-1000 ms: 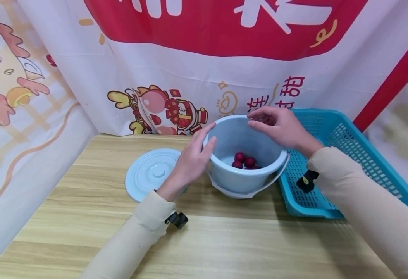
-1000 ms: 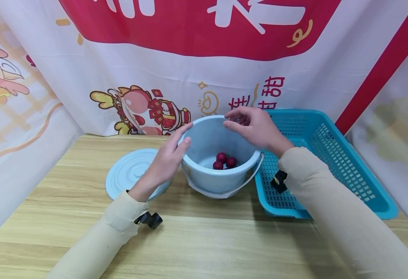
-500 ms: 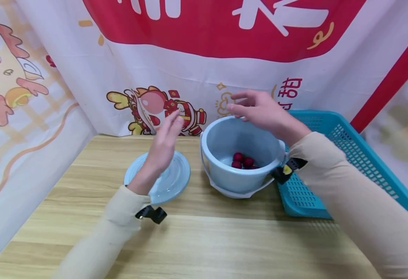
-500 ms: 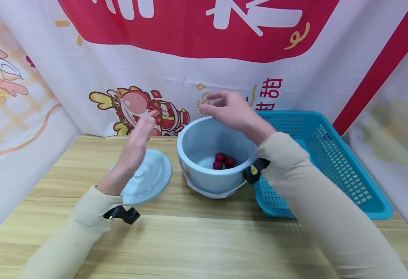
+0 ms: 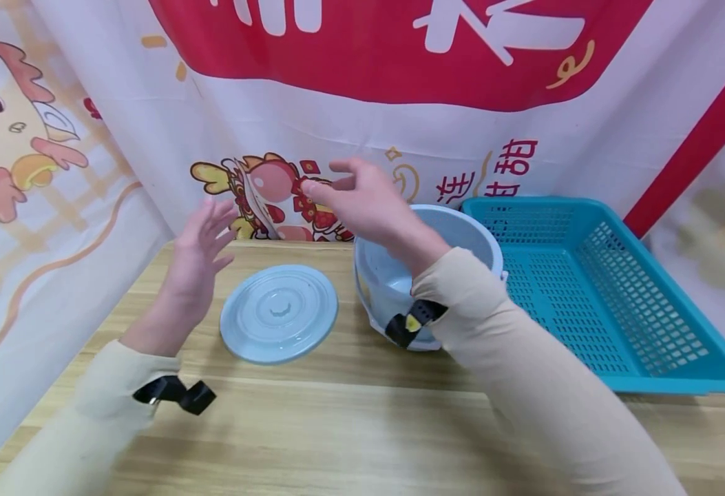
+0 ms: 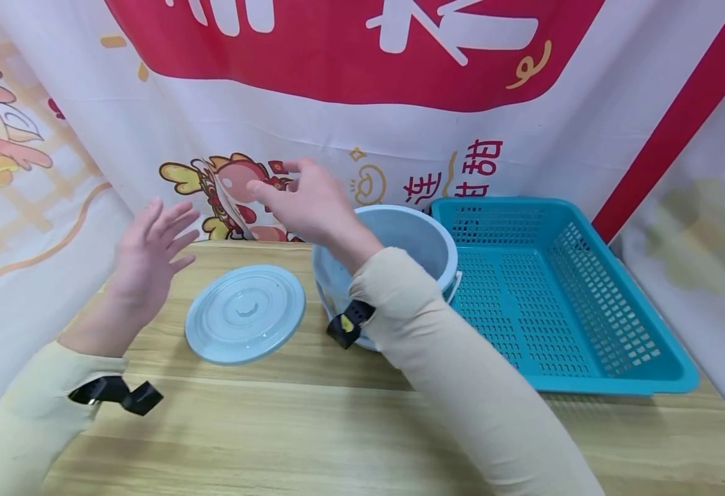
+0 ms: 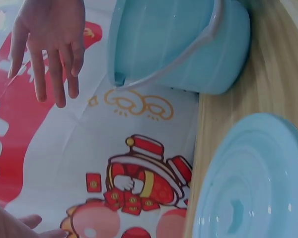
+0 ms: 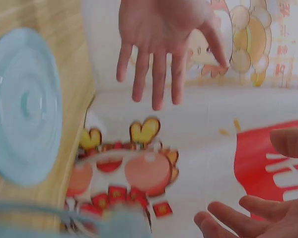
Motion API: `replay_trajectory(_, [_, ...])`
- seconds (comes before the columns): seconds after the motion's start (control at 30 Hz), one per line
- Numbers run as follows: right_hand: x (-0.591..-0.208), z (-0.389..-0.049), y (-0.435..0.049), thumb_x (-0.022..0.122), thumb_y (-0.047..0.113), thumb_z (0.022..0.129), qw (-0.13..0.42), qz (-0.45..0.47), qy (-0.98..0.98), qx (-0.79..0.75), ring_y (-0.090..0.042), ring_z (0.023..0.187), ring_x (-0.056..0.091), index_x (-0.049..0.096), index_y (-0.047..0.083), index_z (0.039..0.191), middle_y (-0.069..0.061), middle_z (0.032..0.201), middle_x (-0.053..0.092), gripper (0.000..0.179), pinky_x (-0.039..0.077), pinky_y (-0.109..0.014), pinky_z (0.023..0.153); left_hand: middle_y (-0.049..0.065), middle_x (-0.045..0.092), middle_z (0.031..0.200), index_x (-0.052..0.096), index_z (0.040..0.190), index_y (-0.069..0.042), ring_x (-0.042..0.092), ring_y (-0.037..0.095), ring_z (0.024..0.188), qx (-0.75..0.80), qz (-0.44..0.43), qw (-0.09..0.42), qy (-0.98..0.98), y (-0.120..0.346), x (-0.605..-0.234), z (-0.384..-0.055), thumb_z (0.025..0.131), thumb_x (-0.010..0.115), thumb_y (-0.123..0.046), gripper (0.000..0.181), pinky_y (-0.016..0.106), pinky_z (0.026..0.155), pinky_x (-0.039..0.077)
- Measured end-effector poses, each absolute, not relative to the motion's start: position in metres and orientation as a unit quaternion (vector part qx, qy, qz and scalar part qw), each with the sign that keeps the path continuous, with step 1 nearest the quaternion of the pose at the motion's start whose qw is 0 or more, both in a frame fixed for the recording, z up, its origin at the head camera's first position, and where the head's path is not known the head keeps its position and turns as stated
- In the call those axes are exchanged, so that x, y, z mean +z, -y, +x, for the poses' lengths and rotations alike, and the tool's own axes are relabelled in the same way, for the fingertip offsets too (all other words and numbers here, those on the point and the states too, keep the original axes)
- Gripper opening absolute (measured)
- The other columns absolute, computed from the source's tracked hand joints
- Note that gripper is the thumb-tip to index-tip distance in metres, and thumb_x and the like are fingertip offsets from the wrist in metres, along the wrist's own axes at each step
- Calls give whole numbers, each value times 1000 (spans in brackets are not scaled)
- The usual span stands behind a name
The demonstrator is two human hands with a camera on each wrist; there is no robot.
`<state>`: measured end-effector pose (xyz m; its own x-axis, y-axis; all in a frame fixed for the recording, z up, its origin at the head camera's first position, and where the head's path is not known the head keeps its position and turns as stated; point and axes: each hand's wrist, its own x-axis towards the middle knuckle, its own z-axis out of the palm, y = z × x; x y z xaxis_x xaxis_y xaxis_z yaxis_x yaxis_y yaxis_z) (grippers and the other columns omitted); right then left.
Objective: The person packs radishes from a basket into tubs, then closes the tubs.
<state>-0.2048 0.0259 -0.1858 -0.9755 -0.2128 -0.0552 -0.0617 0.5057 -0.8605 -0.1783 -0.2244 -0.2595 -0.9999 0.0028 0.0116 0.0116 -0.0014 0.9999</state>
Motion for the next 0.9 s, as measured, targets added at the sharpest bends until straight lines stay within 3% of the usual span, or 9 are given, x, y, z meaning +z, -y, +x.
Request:
replay_trajectory(0.17, [-196, -203, -2, 68, 55, 99, 60, -91, -849, -518, -21, 139, 57, 44, 29, 160, -1, 156, 57, 70, 57, -43, 108, -2, 14, 181, 18, 172, -23, 5, 30, 168, -729, 18, 1, 685, 247, -260, -173, 105, 33, -71, 84, 57, 136, -4])
replay_trajectory(0.3, [-211, -199, 12, 67, 57, 99, 51, -90, -831, -546, -22, 143, 53, 42, 28, 161, -2, 157, 54, 73, 53, -46, 114, -5, 13, 180, 19, 171, -24, 2, 27, 168, -738, 36, 11, 674, 255, -265, -169, 105, 34, -70, 82, 56, 136, -5])
replay_trajectory(0.47, [-245, -191, 29, 68, 61, 97, 88, -56, -804, -585, -24, 153, 45, 35, 30, 165, 0, 166, 45, 81, 43, -52, 124, -6, 8, 181, 15, 172, -22, -1, 28, 168, -742, 90, -1, 665, 255, -283, -165, 105, 33, -71, 85, 59, 136, -1])
replay_trajectory(0.63, [-285, -189, 43, 69, 60, 97, 128, -14, -810, -573, -26, 160, 35, 31, 31, 167, 2, 173, 36, 85, 33, -58, 129, -3, 5, 181, 10, 172, -20, 3, 30, 168, -725, 150, -43, 671, 258, -309, -165, 105, 30, -73, 88, 53, 137, 5])
replay_trajectory(0.9, [-327, -193, 45, 74, 57, 93, 186, 53, -800, -568, -32, 159, 31, 29, 32, 167, -5, 174, 30, 90, 31, -63, 129, 6, -1, 181, 4, 172, -14, 4, 31, 168, -678, 182, -83, 707, 256, -338, -164, 105, 29, -73, 92, 48, 138, 8])
